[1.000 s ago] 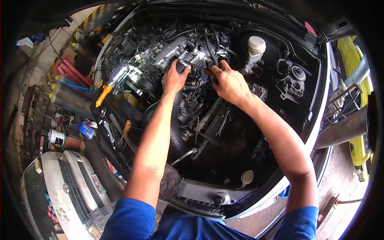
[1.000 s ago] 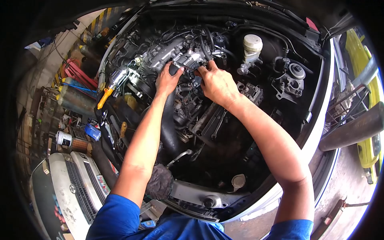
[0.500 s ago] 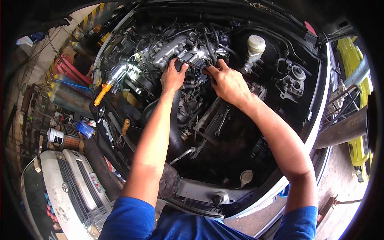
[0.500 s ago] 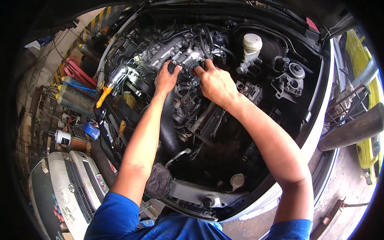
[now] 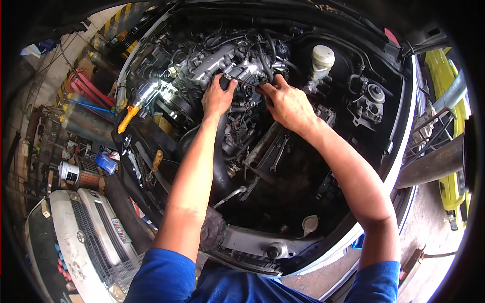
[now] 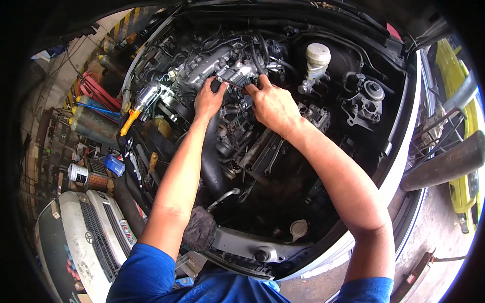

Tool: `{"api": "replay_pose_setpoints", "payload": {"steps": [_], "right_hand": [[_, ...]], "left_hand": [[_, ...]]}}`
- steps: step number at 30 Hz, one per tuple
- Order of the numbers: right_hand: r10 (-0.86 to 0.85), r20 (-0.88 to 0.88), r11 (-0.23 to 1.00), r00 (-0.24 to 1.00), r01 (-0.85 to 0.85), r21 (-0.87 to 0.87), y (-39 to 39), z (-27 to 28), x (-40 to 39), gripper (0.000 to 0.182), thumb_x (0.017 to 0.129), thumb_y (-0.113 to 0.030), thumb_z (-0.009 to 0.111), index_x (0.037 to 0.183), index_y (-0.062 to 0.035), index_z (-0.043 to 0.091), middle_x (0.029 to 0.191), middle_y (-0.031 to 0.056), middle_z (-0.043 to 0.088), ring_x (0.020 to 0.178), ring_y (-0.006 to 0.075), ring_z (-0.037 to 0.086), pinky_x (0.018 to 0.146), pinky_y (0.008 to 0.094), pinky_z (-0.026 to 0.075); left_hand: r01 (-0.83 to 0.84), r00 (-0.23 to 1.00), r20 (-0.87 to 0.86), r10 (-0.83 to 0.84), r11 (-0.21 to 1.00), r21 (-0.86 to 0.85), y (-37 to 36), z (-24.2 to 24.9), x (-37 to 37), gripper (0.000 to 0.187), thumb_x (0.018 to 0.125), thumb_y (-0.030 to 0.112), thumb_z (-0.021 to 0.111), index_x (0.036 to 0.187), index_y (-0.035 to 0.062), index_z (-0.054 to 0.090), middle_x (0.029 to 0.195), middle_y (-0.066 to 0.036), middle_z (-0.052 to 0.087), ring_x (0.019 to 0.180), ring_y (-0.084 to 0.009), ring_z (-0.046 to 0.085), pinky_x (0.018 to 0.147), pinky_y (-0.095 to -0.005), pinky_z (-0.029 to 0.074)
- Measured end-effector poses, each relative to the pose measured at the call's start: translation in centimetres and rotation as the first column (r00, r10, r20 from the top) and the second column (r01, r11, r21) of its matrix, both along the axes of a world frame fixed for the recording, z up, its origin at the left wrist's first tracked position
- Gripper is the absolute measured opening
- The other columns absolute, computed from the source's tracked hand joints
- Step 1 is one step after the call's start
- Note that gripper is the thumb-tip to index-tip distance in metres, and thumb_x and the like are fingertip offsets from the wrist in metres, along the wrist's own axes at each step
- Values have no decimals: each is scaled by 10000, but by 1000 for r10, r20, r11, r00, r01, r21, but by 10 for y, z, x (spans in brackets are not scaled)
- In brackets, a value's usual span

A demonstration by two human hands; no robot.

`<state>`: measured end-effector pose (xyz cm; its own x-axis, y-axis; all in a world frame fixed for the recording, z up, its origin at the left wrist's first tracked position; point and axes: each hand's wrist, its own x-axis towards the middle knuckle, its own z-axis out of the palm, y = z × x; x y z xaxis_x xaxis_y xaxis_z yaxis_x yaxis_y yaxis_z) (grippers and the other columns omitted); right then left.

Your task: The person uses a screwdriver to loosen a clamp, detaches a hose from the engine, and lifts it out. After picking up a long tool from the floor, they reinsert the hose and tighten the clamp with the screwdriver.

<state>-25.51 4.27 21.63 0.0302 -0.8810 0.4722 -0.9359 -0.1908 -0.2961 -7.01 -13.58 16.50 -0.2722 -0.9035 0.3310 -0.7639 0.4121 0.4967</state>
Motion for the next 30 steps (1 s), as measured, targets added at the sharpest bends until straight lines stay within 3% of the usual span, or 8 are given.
{"api": "replay_pose_setpoints", "payload": {"steps": [10, 16, 17, 20, 23, 26, 28, 30], "right_hand": [[-13, -31, 997, 999, 15, 79, -7, -8, 1, 419, 866, -122, 717, 1280, -109, 661, 1019, 159, 683, 843, 361, 720, 786, 448, 603], [-9, 377, 995, 926, -29, 97, -15, -12, 5, 263, 915, -137, 682, 1157, -43, 726, 1067, 195, 747, 893, 330, 743, 820, 401, 592], [-84, 552, 985, 829, -15, 173, -16, -10, 7, 229, 929, -140, 684, 1111, -13, 734, 1100, 186, 758, 884, 275, 763, 840, 353, 580], [-332, 924, 880, 192, -289, 377, -16, 2, 1, 228, 948, -195, 657, 1120, -72, 740, 772, 54, 682, 542, 139, 575, 489, 297, 445], [-355, 926, 839, 128, -394, 376, -19, 6, -15, 234, 988, -232, 607, 1121, -101, 748, 728, -11, 584, 499, 70, 416, 429, 250, 325], [-259, 877, 875, 405, -287, 391, -20, 10, -21, 286, 1003, -263, 565, 1132, -80, 743, 752, 36, 651, 534, 127, 533, 493, 294, 438], [-57, 580, 984, 813, -54, 172, -18, -1, -20, 315, 977, -246, 561, 1153, -42, 724, 875, 176, 746, 924, 358, 723, 904, 430, 559], [-53, 372, 997, 927, 27, 74, -9, 6, -16, 282, 936, -207, 618, 1155, -61, 722, 955, 192, 732, 1004, 406, 688, 925, 470, 554]], "left_hand": [[5, 999, -37, -3, 999, 51, -5, 4, 0, 660, 913, 523, 665, 1388, 77, 563, 1292, -229, 666, 1210, -421, 623, 1023, -491, 487], [27, 998, -49, -25, 999, 30, -7, 0, 0, 654, 906, 489, 686, 1392, 68, 565, 1280, -241, 669, 1208, -428, 623, 1026, -495, 484], [28, 998, -52, -26, 999, 34, -7, -1, 0, 659, 907, 490, 685, 1393, 63, 562, 1280, -242, 669, 1208, -430, 623, 1027, -496, 483], [29, 998, -52, -28, 999, 33, -5, 0, -1, 676, 916, 504, 673, 1400, 49, 549, 1287, -253, 662, 1213, -438, 619, 1032, -504, 480], [23, 1000, -22, -22, 999, 39, -3, 2, 1, 687, 924, 518, 658, 1413, 53, 533, 1299, -266, 652, 1227, -440, 612, 1037, -510, 476], [44, 999, -4, -44, 999, 8, 0, 1, 2, 760, 877, 543, 694, 1433, 61, 502, 1331, -252, 637, 1230, -437, 611, 1045, -506, 475], [39, 999, 16, -40, 998, 41, 0, 3, 2, 778, 856, 521, 720, 1445, 67, 493, 1361, -230, 626, 1249, -419, 604, 1054, -496, 476], [16, 999, 41, -18, 999, 47, 3, 5, 0, 773, 855, 502, 728, 1451, 70, 491, 1372, -220, 623, 1259, -406, 601, 1058, -492, 478]]}}
